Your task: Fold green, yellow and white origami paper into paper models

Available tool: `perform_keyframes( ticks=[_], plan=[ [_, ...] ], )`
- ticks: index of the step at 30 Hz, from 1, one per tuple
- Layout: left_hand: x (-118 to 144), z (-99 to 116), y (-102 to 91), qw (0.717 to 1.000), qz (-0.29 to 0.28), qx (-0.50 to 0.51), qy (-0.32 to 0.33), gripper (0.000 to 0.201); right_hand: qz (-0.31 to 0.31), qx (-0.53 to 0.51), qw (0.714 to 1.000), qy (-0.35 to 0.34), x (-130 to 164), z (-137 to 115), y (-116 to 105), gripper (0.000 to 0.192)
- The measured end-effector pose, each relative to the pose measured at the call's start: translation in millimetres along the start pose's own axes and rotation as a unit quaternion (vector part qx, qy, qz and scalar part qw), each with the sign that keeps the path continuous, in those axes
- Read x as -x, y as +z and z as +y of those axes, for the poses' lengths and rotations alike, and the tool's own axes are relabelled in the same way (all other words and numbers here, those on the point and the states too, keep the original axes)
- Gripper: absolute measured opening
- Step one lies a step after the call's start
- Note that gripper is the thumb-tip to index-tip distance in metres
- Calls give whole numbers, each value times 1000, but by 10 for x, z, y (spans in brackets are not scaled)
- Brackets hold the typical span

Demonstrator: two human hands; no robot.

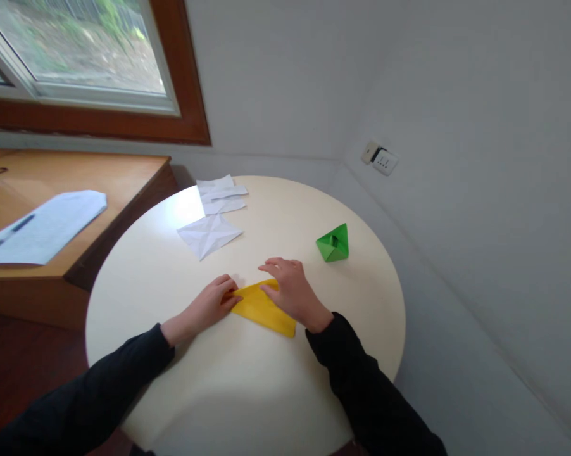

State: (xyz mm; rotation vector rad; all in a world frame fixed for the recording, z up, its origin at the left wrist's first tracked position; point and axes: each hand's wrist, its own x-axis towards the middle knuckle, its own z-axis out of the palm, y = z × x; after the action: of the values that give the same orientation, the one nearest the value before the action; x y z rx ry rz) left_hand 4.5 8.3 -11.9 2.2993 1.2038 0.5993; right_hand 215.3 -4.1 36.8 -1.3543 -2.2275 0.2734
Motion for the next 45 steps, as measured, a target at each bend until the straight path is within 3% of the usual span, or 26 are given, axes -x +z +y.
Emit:
perform_keyframes(
  ticks=[2,5,7,13,18,24,28,31,35,39,45],
  plan=[
    [-3,9,-20,1000,-3,3,6,8,-47,66,996,-35,-76,-180,103,25],
    [9,11,-57,999,-6,24,25,9,-128,137,980,-60,-136,-360,253,9],
    [32,-5,-83,998,-7,42,40,14,-151,173,971,-62,-131,-408,323,13],
    [144,-140,-82,995,21,33,94,24,-128,223,962,-90,36,-423,397,15],
    [242,-203,-19,988,30,-69,134,27,-119,252,955,-107,234,-433,458,16],
    [347,-78,-7,965,7,-215,151,29,-46,262,956,-123,464,-345,596,33],
    [394,40,-7,954,-21,-276,117,38,-51,258,958,-109,532,-348,650,39],
    [396,45,-4,955,-9,-268,124,39,-60,253,961,-95,548,-382,646,41],
    [341,-85,-6,960,11,-203,194,34,-53,238,966,-92,540,-382,619,38],
    [268,-201,-32,964,-2,-163,210,33,-26,251,960,-123,509,-322,623,34],
    [239,-181,-102,954,-9,-175,244,33,-8,295,938,-180,480,-276,616,34]
  ],
)
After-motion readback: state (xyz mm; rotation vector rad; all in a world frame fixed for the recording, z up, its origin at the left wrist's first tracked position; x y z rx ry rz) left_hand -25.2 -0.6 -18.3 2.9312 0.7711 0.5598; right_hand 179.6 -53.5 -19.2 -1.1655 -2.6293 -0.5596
